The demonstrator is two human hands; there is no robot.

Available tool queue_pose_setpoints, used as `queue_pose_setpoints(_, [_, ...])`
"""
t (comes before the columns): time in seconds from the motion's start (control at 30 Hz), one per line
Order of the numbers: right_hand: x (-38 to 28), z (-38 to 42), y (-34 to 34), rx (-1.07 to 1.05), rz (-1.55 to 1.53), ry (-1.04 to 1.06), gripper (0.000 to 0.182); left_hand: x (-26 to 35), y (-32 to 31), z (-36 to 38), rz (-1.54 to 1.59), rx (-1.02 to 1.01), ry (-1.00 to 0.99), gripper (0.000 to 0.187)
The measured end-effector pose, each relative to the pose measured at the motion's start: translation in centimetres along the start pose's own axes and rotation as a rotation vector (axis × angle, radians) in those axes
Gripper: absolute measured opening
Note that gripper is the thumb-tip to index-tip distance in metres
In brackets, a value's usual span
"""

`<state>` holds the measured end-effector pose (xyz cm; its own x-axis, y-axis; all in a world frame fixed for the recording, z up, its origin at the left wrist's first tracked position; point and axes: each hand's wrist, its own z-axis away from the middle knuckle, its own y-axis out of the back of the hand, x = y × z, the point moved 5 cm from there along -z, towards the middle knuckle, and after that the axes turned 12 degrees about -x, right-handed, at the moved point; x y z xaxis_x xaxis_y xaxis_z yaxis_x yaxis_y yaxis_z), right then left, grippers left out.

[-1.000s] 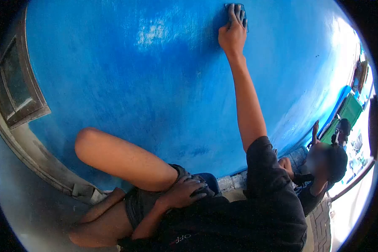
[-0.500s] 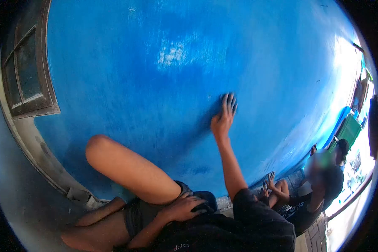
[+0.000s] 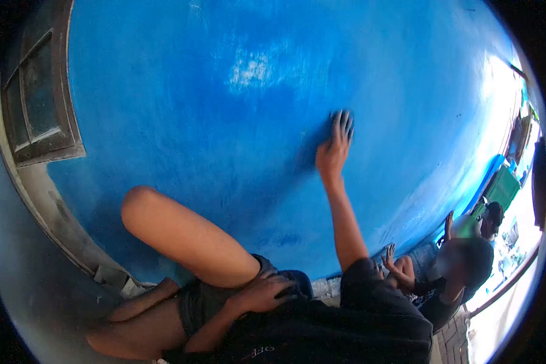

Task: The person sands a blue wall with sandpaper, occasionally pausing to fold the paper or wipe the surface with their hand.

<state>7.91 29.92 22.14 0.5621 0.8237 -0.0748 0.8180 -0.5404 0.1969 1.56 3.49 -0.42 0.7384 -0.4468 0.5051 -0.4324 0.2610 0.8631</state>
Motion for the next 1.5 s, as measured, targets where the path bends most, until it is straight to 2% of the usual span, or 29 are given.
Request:
queue_pose_setpoints(0.17, [0.4,2.8,-0.8,-0.041,-0.003,-0.054,0.073,-0.3,-0.8,0.1,-0.03,-0.011,0.006,0.051])
queue_pose_setpoints(0.23, [-0.4,-1.3,0.4,0.007,0.001,-0.017,0.072,-0.7,-1.1,-0.2,0.029,-0.038,-0.003,0.052])
queue_pose_setpoints(0.3, [0.9,-5.9,0.9,0.009,-0.016,0.029,0.08,-0.5,-0.6,-0.1,0.093,-0.061,-0.012,0.052])
queue_pose_setpoints(0.4, [1.4,-12.4,2.5,0.098,0.032,0.106,0.078,0.6,0.3,0.2,0.035,-0.039,-0.027,0.051])
queue_pose_setpoints(0.53, [1.7,-15.5,2.8,0.14,0.039,0.118,0.076,1.0,0.7,0.2,-0.004,-0.022,-0.011,0.049])
queue_pose_setpoints(0.67, [1.4,-11.9,2.4,0.078,0.027,0.081,0.077,0.3,0.3,0.1,0.009,-0.041,-0.011,0.051])
queue_pose_setpoints(0.77, [0.7,-5.2,1.1,-0.025,0.029,0.051,0.079,-0.6,-0.4,-0.3,0.005,-0.065,0.0,0.052])
queue_pose_setpoints(0.87, [0.2,-0.4,0.3,-0.031,-0.004,0.085,0.075,-0.2,0.3,0.0,0.026,-0.102,0.018,0.053])
queue_pose_setpoints(0.93, [0.9,0.6,-0.4,-0.154,0.035,0.041,0.083,0.1,0.6,0.2,0.052,-0.113,0.032,0.053])
queue_pose_setpoints(1.07, [0.1,-0.5,-0.4,-0.096,0.009,0.055,0.083,-0.6,-0.5,-0.3,0.048,-0.136,0.028,0.049])
queue_pose_setpoints(1.13, [-0.5,-2.4,0.2,-0.055,0.003,0.033,0.076,-0.1,0.1,0.2,0.042,-0.095,0.017,0.05])
queue_pose_setpoints(1.3, [-0.8,-6.9,0.3,-0.059,-0.013,0.085,0.08,0.5,0.5,0.4,0.091,-0.114,0.02,0.051])
queue_pose_setpoints(1.37, [-1.1,-9.3,0.3,-0.053,0.023,0.104,0.079,0.4,0.7,0.4,0.039,-0.022,-0.119,0.051])
queue_pose_setpoints(1.5, [-2.7,-13.8,0.6,0.009,0.024,0.182,0.077,-0.2,-0.3,-0.1,0.133,-0.06,-0.063,0.052])
